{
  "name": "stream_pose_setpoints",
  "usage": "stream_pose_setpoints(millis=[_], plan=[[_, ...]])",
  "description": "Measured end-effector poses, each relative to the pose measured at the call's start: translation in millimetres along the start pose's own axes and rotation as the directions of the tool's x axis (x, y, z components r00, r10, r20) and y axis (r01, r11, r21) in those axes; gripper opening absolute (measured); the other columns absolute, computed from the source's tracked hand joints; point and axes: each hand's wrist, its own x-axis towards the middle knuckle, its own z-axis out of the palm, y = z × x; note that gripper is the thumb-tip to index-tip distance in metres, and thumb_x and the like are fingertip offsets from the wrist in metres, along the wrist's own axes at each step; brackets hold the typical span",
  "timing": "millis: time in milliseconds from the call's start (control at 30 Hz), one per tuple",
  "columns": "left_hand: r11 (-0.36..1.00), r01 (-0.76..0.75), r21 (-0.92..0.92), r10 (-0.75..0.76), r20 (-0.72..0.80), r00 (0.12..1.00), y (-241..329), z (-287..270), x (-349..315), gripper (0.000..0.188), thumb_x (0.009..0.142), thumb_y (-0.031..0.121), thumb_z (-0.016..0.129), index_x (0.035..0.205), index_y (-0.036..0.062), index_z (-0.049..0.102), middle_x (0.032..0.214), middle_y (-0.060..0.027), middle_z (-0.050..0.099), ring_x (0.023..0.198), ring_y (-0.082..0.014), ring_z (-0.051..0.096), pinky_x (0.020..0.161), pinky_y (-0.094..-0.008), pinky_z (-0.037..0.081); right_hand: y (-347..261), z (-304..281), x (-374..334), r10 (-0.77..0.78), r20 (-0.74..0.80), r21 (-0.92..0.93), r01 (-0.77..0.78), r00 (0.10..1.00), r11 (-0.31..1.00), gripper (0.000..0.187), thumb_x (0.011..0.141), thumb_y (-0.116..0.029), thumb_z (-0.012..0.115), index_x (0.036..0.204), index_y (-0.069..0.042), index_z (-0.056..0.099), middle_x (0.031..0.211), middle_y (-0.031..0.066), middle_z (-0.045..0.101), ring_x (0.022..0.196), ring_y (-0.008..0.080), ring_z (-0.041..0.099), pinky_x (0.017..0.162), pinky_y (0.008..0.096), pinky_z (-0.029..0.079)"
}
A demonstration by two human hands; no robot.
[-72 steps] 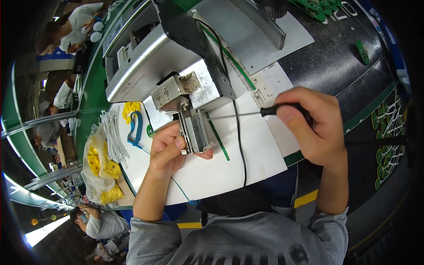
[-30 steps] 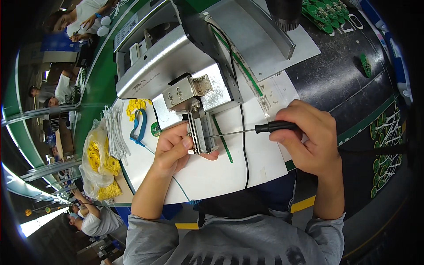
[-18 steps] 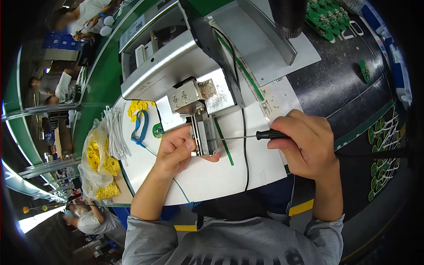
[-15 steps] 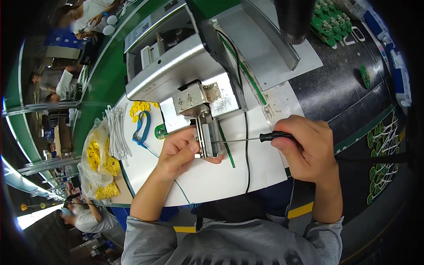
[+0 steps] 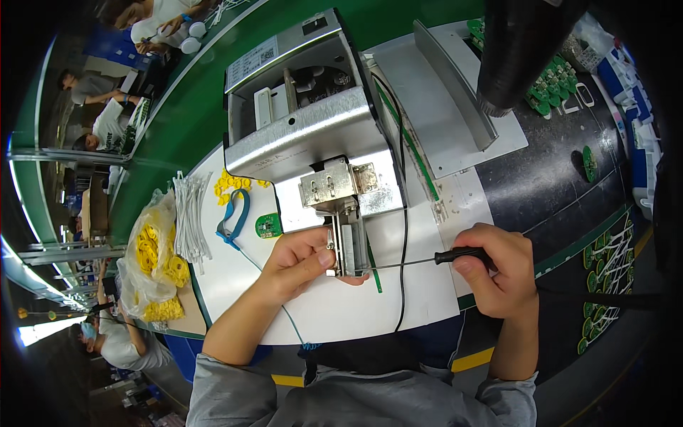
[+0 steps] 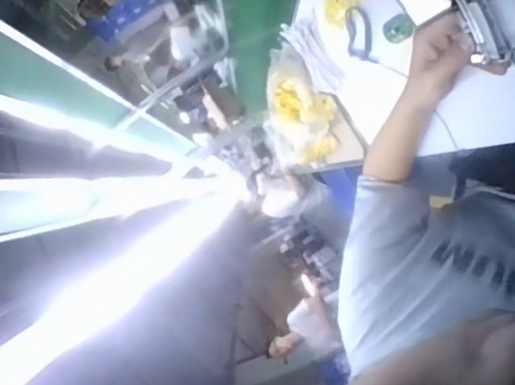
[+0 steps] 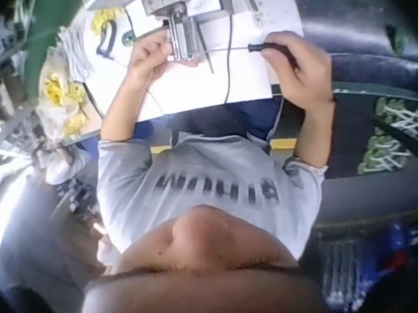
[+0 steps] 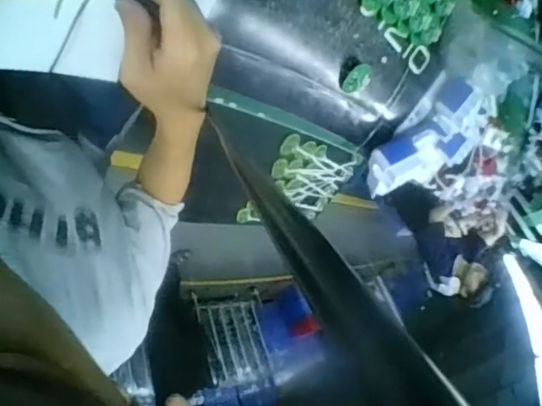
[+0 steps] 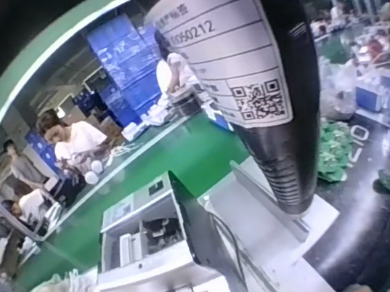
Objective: Adjusting a mechanical component on a wire-processing machine using a small screwdriver at a production workbench.
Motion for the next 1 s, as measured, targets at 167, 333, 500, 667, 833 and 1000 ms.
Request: stream_pose_setpoints(millis=[167,333,500,667,833,1000], plan=[[1.0,0.002,0.006,-0.002,0.022,1.0,2.0,-1.5,1.4,0.046,0.098,0.023,0.05,0.124,-0.0151,0.05,0.1,-0.0245,0.068,0.09,-0.0309,0.071,0.085,-0.0404,0.056,0.6,0.4,1.1,-0.008,-0.009,-0.015,0.008,1.0,1.0,0.016,0.078,-0.002,0.074,0.09,0.004,0.064,0.074,0.0128,0.066,0.055,0.019,0.063,0.05,0.0256,0.047],[1.0,0.018,0.012,-0.018,0.02,1.0,0.9,-3.9,1.0,0.049,0.097,0.022,0.051,0.127,-0.0159,0.048,0.101,-0.0247,0.068,0.09,-0.0312,0.071,0.086,-0.0407,0.055,1.8,2.9,2.5,-0.024,-0.001,-0.029,0.024,1.0,0.999,0.016,0.079,-0.003,0.074,0.089,0.004,0.064,0.074,0.0131,0.066,0.055,0.0193,0.064,0.051,0.0256,0.048],[1.0,0.011,-0.019,-0.011,0.011,1.0,0.8,-0.6,1.8,0.05,0.097,0.022,0.051,0.128,-0.0161,0.047,0.102,-0.0248,0.068,0.091,-0.0312,0.071,0.086,-0.0408,0.055,2.2,2.7,1.6,-0.01,-0.001,-0.036,0.01,1.0,0.999,0.015,0.079,-0.003,0.074,0.089,0.004,0.064,0.074,0.0128,0.066,0.055,0.0195,0.064,0.05,0.0258,0.047],[1.0,0.005,-0.013,-0.005,0.009,1.0,-1.7,-2.5,0.1,0.051,0.097,0.024,0.051,0.128,-0.0161,0.047,0.102,-0.0249,0.068,0.091,-0.031,0.071,0.086,-0.0408,0.055,1.3,2.7,1.3,-0.006,0.011,-0.057,0.007,1.0,0.998,0.015,0.079,-0.004,0.074,0.086,0.003,0.064,0.072,0.013,0.066,0.054,0.0203,0.063,0.049,0.0262,0.047],[1.0,0.012,-0.01,-0.012,0.022,1.0,0.0,-2.2,1.1,0.05,0.097,0.024,0.052,0.127,-0.0158,0.048,0.102,-0.0246,0.068,0.09,-0.0309,0.071,0.087,-0.0409,0.055,1.8,2.4,-2.5,0.009,0.058,-0.084,-0.004,0.998,0.996,0.016,0.079,-0.007,0.075,0.083,0.003,0.063,0.07,0.0124,0.065,0.051,0.0207,0.061,0.047,0.0269,0.044],[1.0,0.0,-0.004,0.0,0.014,1.0,-1.7,-4.0,-0.2,0.048,0.098,0.024,0.052,0.125,-0.0153,0.05,0.101,-0.0242,0.068,0.09,-0.031,0.071,0.086,-0.0415,0.056,5.4,2.1,-3.1,-0.15,0.1,-0.131,0.163,0.984,0.978,0.02,0.077,-0.008,0.076,0.085,0.001,0.061,0.068,0.0103,0.06,0.049,0.0205,0.059,0.045,0.0276,0.043]])
